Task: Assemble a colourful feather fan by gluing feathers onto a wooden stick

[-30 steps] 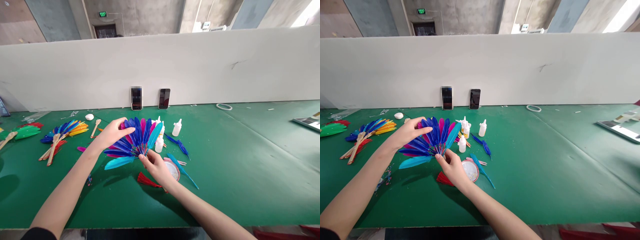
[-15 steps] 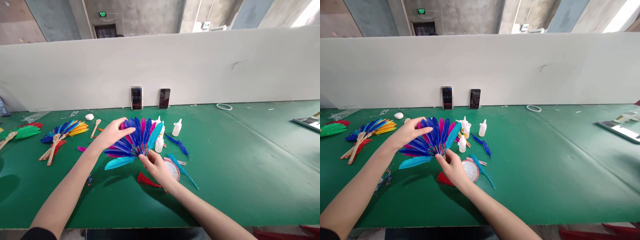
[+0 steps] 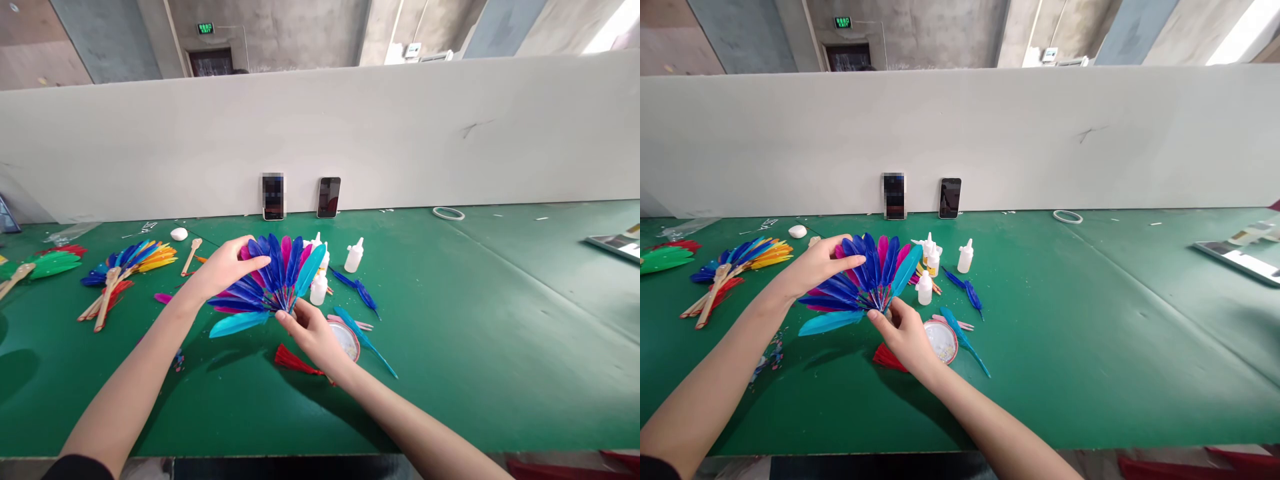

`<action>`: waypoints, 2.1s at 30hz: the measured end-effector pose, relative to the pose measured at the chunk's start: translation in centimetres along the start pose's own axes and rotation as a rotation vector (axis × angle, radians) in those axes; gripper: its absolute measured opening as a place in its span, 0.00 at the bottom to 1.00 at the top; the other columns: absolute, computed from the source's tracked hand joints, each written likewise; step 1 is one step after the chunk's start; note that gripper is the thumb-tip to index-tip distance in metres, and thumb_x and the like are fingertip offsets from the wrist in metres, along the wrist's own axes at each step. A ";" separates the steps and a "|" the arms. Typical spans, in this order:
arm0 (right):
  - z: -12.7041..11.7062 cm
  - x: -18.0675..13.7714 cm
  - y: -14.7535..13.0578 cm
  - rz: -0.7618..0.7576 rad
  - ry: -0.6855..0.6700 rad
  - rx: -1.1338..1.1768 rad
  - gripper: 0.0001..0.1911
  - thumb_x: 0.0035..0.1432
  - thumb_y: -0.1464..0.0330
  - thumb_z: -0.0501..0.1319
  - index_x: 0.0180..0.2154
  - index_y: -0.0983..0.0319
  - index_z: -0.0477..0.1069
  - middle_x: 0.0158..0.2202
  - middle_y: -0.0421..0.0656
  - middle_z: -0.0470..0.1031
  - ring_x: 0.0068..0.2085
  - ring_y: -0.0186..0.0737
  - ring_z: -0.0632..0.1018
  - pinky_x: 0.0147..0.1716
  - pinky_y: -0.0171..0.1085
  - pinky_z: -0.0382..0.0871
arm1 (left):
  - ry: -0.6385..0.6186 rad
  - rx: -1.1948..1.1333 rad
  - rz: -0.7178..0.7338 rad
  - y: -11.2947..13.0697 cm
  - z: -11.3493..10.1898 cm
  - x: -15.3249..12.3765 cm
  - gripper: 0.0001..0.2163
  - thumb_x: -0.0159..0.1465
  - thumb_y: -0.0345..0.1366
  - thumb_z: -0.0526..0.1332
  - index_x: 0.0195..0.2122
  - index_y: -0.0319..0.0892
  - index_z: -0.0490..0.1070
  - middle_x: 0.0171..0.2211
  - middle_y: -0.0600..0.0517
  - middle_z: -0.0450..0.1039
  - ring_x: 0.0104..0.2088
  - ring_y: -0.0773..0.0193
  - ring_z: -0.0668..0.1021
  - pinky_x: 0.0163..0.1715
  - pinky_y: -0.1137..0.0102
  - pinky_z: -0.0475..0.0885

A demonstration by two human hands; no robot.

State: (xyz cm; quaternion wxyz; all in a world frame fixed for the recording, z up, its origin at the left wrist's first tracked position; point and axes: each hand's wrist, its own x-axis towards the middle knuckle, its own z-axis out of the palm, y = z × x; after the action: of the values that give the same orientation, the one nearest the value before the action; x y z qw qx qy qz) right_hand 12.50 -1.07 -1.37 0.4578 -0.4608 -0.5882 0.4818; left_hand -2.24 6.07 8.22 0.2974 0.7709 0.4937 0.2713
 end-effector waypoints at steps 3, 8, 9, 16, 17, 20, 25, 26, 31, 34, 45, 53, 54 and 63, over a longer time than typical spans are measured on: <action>0.0 -0.1 -0.1 -0.008 -0.030 0.008 0.17 0.49 0.54 0.54 0.26 0.61 0.57 0.20 0.34 0.49 0.23 0.30 0.53 0.22 0.32 0.47 | -0.002 -0.003 -0.014 0.0 0.0 0.0 0.13 0.52 0.46 0.58 0.30 0.41 0.66 0.25 0.55 0.69 0.27 0.64 0.72 0.30 0.70 0.67; -0.1 -0.1 0.0 -0.015 -0.014 0.001 0.18 0.50 0.53 0.52 0.24 0.61 0.56 0.20 0.33 0.48 0.23 0.30 0.53 0.21 0.32 0.47 | 0.005 0.010 -0.009 0.1 0.0 0.0 0.14 0.52 0.46 0.58 0.30 0.40 0.66 0.23 0.56 0.69 0.26 0.65 0.72 0.29 0.70 0.66; -0.1 -0.1 0.0 -0.016 -0.006 -0.005 0.18 0.50 0.53 0.52 0.23 0.60 0.55 0.20 0.33 0.48 0.23 0.29 0.53 0.21 0.32 0.47 | 0.013 0.024 -0.005 0.1 0.0 0.0 0.14 0.52 0.46 0.58 0.30 0.40 0.66 0.23 0.56 0.68 0.26 0.65 0.71 0.29 0.70 0.66; 0.0 0.0 0.1 0.007 0.036 -0.055 0.20 0.50 0.52 0.50 0.20 0.59 0.48 0.17 0.33 0.48 0.21 0.30 0.54 0.20 0.32 0.47 | 0.010 0.022 -0.004 0.0 0.0 0.0 0.15 0.52 0.47 0.58 0.31 0.40 0.66 0.24 0.55 0.68 0.27 0.64 0.72 0.29 0.70 0.67; 0.0 0.0 0.1 0.008 0.038 -0.057 0.20 0.50 0.52 0.50 0.19 0.59 0.47 0.17 0.33 0.48 0.21 0.30 0.54 0.20 0.32 0.46 | 0.010 0.020 -0.003 -0.1 0.0 0.0 0.15 0.52 0.47 0.58 0.32 0.40 0.66 0.25 0.55 0.69 0.27 0.64 0.72 0.29 0.69 0.67; 0.0 0.1 0.2 0.012 0.039 -0.054 0.20 0.50 0.53 0.51 0.19 0.59 0.47 0.17 0.33 0.48 0.21 0.30 0.54 0.20 0.32 0.46 | 0.021 0.033 0.004 -0.1 0.0 0.0 0.15 0.52 0.47 0.58 0.32 0.41 0.66 0.25 0.55 0.69 0.28 0.64 0.72 0.30 0.69 0.67; 0.0 0.1 0.1 -0.007 0.000 -0.004 0.18 0.50 0.53 0.52 0.22 0.60 0.54 0.20 0.34 0.49 0.23 0.30 0.53 0.21 0.32 0.47 | 0.003 0.003 0.000 -0.1 0.0 0.0 0.15 0.52 0.47 0.58 0.32 0.40 0.66 0.25 0.54 0.70 0.28 0.63 0.73 0.30 0.69 0.68; 0.0 0.1 0.1 -0.013 -0.015 0.006 0.18 0.49 0.53 0.53 0.24 0.61 0.56 0.20 0.34 0.49 0.23 0.30 0.53 0.21 0.32 0.47 | -0.003 -0.008 -0.002 -0.1 0.0 0.0 0.14 0.52 0.47 0.58 0.32 0.40 0.66 0.26 0.54 0.71 0.29 0.63 0.73 0.30 0.69 0.68; 0.0 0.0 0.1 -0.025 -0.029 0.009 0.18 0.49 0.53 0.53 0.27 0.62 0.59 0.21 0.34 0.49 0.23 0.30 0.53 0.21 0.32 0.47 | -0.008 -0.010 -0.019 0.1 -0.1 -0.1 0.13 0.52 0.46 0.58 0.31 0.41 0.66 0.25 0.55 0.71 0.29 0.64 0.73 0.31 0.70 0.67; 0.1 0.0 0.3 -0.009 0.008 -0.024 0.19 0.50 0.51 0.51 0.22 0.60 0.54 0.19 0.34 0.49 0.22 0.29 0.54 0.20 0.32 0.47 | 0.012 0.016 -0.007 0.2 0.0 -0.2 0.12 0.53 0.45 0.58 0.29 0.41 0.66 0.25 0.55 0.71 0.29 0.64 0.73 0.31 0.71 0.67; 0.1 0.2 0.0 -0.035 -0.030 -0.010 0.18 0.50 0.52 0.51 0.23 0.60 0.54 0.20 0.33 0.48 0.22 0.29 0.52 0.20 0.32 0.46 | -0.025 0.011 -0.001 -0.5 0.0 0.0 0.13 0.54 0.46 0.56 0.30 0.41 0.65 0.26 0.54 0.70 0.30 0.63 0.73 0.31 0.69 0.67; 0.2 0.2 0.1 0.040 -0.046 0.025 0.16 0.51 0.54 0.51 0.25 0.60 0.54 0.20 0.33 0.50 0.22 0.30 0.56 0.21 0.33 0.50 | 0.524 0.396 0.243 1.5 -1.0 -2.0 0.10 0.58 0.39 0.54 0.39 0.42 0.63 0.38 0.49 0.70 0.42 0.61 0.71 0.43 0.66 0.65; 0.2 0.3 0.1 0.040 -0.044 0.034 0.16 0.51 0.54 0.51 0.25 0.60 0.54 0.20 0.33 0.50 0.22 0.30 0.56 0.21 0.33 0.50 | 0.515 0.450 0.274 1.8 -0.8 -2.5 0.09 0.59 0.39 0.53 0.39 0.42 0.63 0.38 0.49 0.70 0.42 0.61 0.72 0.43 0.65 0.65; 0.2 0.4 -0.1 -0.009 0.003 0.122 0.08 0.49 0.64 0.52 0.25 0.59 0.52 0.22 0.34 0.53 0.24 0.30 0.58 0.24 0.33 0.55 | 0.316 0.706 0.606 -1.3 7.0 -7.3 0.17 0.61 0.36 0.51 0.50 0.35 0.60 0.46 0.42 0.69 0.49 0.56 0.69 0.48 0.62 0.66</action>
State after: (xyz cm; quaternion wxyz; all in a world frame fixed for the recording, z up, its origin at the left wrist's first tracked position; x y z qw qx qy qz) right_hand 12.20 -0.69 -1.21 0.4882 -0.4302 -0.5588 0.5142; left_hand -0.69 -1.53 1.64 -0.1528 0.8830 0.3482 0.2753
